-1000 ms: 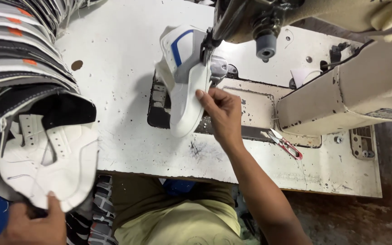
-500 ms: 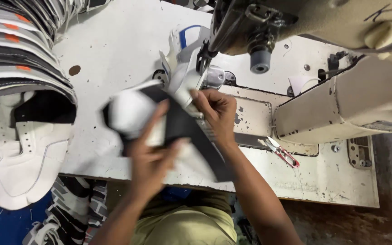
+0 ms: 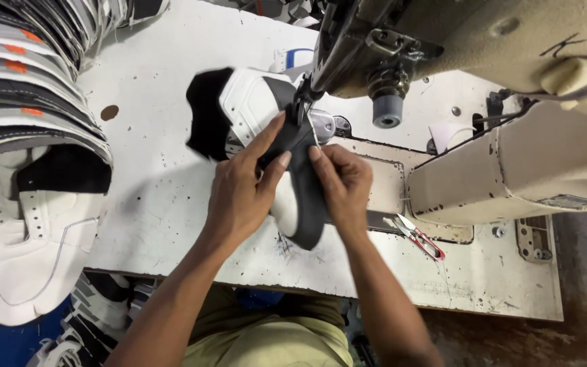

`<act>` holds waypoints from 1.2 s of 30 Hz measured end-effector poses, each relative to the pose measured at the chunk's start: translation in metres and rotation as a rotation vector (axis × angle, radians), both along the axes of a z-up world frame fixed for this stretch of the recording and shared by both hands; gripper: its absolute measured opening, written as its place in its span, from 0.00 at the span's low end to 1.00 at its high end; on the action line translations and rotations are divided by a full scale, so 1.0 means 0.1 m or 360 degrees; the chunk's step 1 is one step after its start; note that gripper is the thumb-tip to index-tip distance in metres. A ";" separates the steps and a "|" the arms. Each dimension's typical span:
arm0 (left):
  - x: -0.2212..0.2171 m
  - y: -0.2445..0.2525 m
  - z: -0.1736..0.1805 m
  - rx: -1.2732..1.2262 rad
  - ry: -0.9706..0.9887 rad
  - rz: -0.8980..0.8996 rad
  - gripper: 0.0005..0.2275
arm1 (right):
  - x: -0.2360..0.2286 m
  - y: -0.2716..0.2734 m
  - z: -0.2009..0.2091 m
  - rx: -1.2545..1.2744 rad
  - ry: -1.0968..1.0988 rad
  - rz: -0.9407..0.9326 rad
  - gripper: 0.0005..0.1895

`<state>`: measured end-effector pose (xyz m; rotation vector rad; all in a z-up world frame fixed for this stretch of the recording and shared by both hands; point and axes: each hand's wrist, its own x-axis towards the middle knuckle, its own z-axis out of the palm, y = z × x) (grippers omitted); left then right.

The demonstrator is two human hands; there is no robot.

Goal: The person uses a sewing machine to stitch white and black shoe uppers. They guide the shoes under the needle, rotate them to sew different edges, and stack the finished pieces on the table. A second person briefly appears to help organize the stack of shoes.

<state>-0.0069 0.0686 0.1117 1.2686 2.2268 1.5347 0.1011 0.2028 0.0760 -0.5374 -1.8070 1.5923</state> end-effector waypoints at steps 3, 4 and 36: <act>0.08 -0.03 0.02 -0.0220 0.0113 0.0212 0.21 | 0.03 -0.07 -0.07 0.0142 0.0040 -0.0102 0.15; 0.08 -0.04 0.02 -0.0223 0.0112 0.0210 0.21 | 0.06 -0.05 -0.08 0.0139 0.0039 -0.0104 0.15; -0.86 -0.07 -0.16 -0.0051 0.0558 -0.0411 0.28 | -0.03 -0.22 -0.25 -0.0558 0.0348 0.0545 0.08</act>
